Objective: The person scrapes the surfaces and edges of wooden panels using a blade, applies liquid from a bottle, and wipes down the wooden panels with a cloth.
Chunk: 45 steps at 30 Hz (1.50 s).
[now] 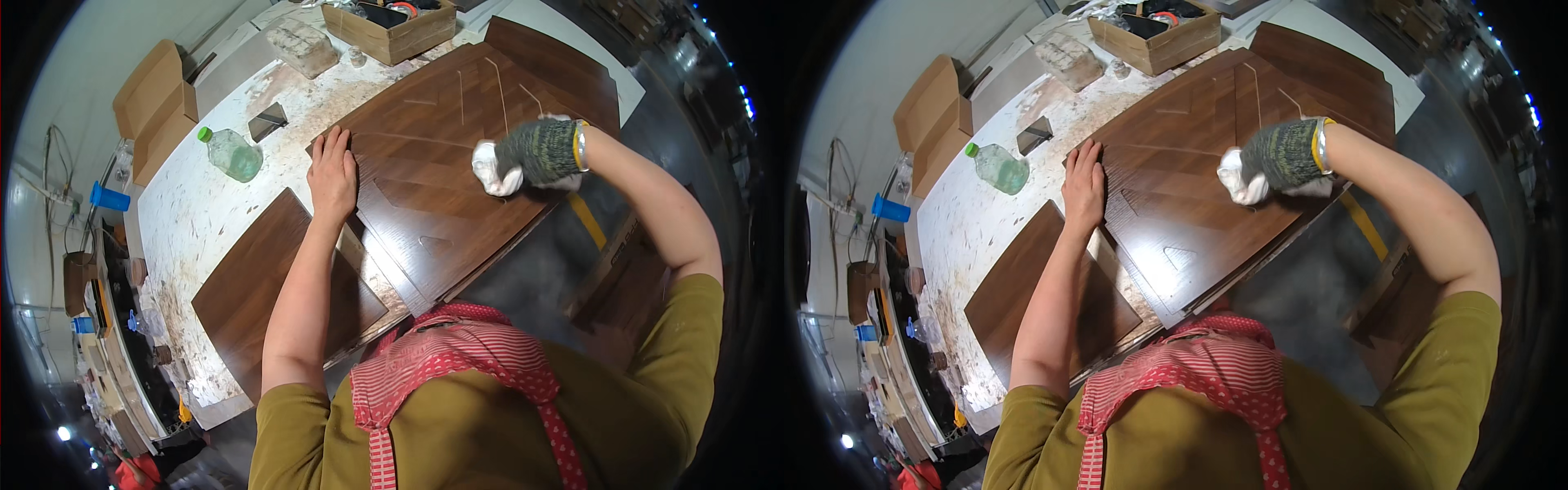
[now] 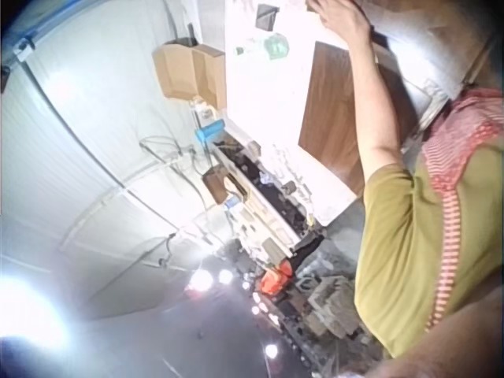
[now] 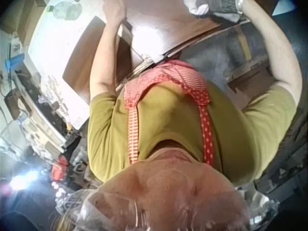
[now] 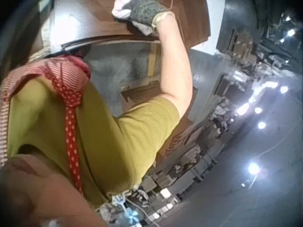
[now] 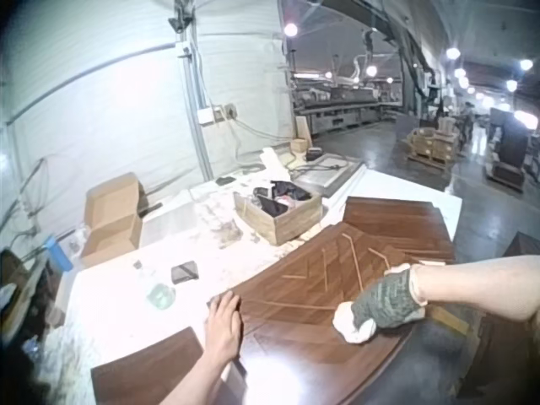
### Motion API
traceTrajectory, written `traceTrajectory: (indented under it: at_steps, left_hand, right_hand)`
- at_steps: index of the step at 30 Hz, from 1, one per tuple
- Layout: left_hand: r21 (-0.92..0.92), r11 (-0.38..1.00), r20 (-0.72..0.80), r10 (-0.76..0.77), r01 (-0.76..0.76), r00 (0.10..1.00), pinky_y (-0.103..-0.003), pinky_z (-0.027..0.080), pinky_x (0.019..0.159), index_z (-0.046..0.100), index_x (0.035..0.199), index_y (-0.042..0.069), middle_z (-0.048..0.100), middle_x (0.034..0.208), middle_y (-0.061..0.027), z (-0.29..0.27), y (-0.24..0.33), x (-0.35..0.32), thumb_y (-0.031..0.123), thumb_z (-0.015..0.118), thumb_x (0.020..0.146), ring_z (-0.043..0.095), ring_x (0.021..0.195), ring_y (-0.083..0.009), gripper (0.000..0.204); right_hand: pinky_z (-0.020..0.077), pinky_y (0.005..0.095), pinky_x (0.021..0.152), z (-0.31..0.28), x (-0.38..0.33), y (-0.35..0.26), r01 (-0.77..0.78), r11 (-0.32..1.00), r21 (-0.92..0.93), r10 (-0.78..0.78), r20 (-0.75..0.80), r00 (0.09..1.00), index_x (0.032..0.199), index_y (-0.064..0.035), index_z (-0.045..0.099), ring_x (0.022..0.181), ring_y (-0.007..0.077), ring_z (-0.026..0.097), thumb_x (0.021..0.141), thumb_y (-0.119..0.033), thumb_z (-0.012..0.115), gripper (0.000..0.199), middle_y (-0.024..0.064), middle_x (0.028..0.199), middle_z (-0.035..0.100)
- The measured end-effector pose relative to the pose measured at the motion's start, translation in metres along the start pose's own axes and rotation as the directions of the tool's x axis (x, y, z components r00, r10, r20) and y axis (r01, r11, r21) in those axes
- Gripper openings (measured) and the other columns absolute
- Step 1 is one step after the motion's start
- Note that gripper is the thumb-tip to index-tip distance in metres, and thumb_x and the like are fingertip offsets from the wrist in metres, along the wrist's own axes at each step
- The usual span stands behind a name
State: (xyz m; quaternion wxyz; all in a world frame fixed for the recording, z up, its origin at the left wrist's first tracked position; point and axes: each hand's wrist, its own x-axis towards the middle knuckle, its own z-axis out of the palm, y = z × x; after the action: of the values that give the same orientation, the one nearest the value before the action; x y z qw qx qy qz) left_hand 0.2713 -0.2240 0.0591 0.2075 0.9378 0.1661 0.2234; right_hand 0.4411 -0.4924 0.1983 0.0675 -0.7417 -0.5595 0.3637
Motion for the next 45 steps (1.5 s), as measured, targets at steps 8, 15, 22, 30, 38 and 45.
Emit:
traceTrajectory:
  at_steps: [8, 15, 22, 30, 38, 45]
  left_hand:
    - [-0.056, 0.998, -0.007, -0.011, 0.010, 1.000, -0.051, 0.029, 0.104, 0.049, 0.132, 0.013, 0.041, 0.143, -0.0055, 0.007, 0.007, 0.002, 0.024, 0.040, 0.095, 0.030, 0.135, -0.0294, 0.039]
    - [-0.016, 0.998, 0.019, -0.066, 0.067, 0.998, -0.049, 0.030, 0.102, 0.050, 0.130, 0.012, 0.042, 0.142, -0.0038, -0.003, 0.015, 0.001, 0.023, 0.040, 0.094, 0.031, 0.135, -0.0281, 0.039]
    - [-0.096, 0.995, -0.022, -0.035, 0.033, 0.999, -0.048, 0.027, 0.102, 0.052, 0.129, 0.012, 0.043, 0.142, -0.0036, 0.008, 0.012, 0.003, 0.023, 0.039, 0.095, 0.030, 0.135, -0.0270, 0.039]
    - [-0.201, 0.975, -0.003, -0.095, 0.092, 0.995, -0.048, 0.026, 0.105, 0.052, 0.129, 0.011, 0.045, 0.140, -0.0040, 0.005, -0.008, -0.005, 0.028, 0.038, 0.097, 0.030, 0.136, -0.0290, 0.039]
    - [-0.772, 0.477, 0.038, -0.626, 0.421, 0.779, -0.031, 0.039, 0.095, 0.054, 0.124, 0.006, 0.059, 0.124, -0.0037, -0.084, -0.065, -0.051, 0.029, 0.043, 0.096, 0.051, 0.116, -0.0149, 0.038]
    - [-0.699, 0.544, -0.189, -0.767, 0.465, 0.613, -0.027, 0.046, 0.075, 0.063, 0.102, 0.000, 0.063, 0.071, -0.0046, -0.163, -0.183, -0.214, 0.026, 0.048, 0.099, 0.059, 0.073, -0.0112, 0.030]
  right_hand:
    - [0.0490, 0.0395, 0.069, -0.043, 0.044, 0.025, -0.291, 0.693, -0.659, -0.106, -0.493, 0.864, 0.091, -0.0101, 0.067, 0.086, 0.0267, 0.063, 0.078, -0.025, 0.060, 0.021, 0.0118, 0.101, 0.065]
    - [0.0447, 0.0426, 0.065, -0.042, 0.063, 0.029, -0.089, 0.882, -0.463, 0.070, -0.056, 0.996, 0.076, -0.0086, 0.063, 0.073, 0.0337, 0.060, 0.071, -0.023, 0.060, 0.016, 0.0150, 0.086, 0.066]
    - [0.0497, 0.0393, 0.073, -0.064, 0.061, 0.107, -0.151, 0.846, -0.511, -0.280, -0.668, 0.689, 0.105, -0.0109, 0.063, 0.079, 0.0343, 0.061, 0.077, -0.025, 0.058, 0.032, 0.0184, 0.088, 0.065]
    - [0.0475, 0.0351, 0.085, -0.054, 0.030, -0.019, -0.110, 0.949, -0.296, 0.135, 0.068, 0.988, 0.105, -0.0033, 0.065, 0.096, 0.0272, 0.062, 0.077, -0.023, 0.066, 0.034, 0.0149, 0.104, 0.066]
    - [0.0444, 0.0315, 0.091, 0.007, 0.014, 0.044, -0.174, 0.964, 0.203, 0.257, -0.522, 0.813, 0.118, 0.0007, 0.058, 0.102, 0.0236, 0.060, 0.081, -0.029, 0.067, 0.048, 0.0130, 0.107, 0.066]
    - [0.0460, 0.0304, 0.089, 0.021, -0.017, -0.019, 0.309, 0.760, 0.571, 0.156, -0.622, 0.767, 0.118, 0.0004, 0.058, 0.099, 0.0184, 0.059, 0.080, -0.018, 0.069, 0.044, 0.0103, 0.112, 0.062]
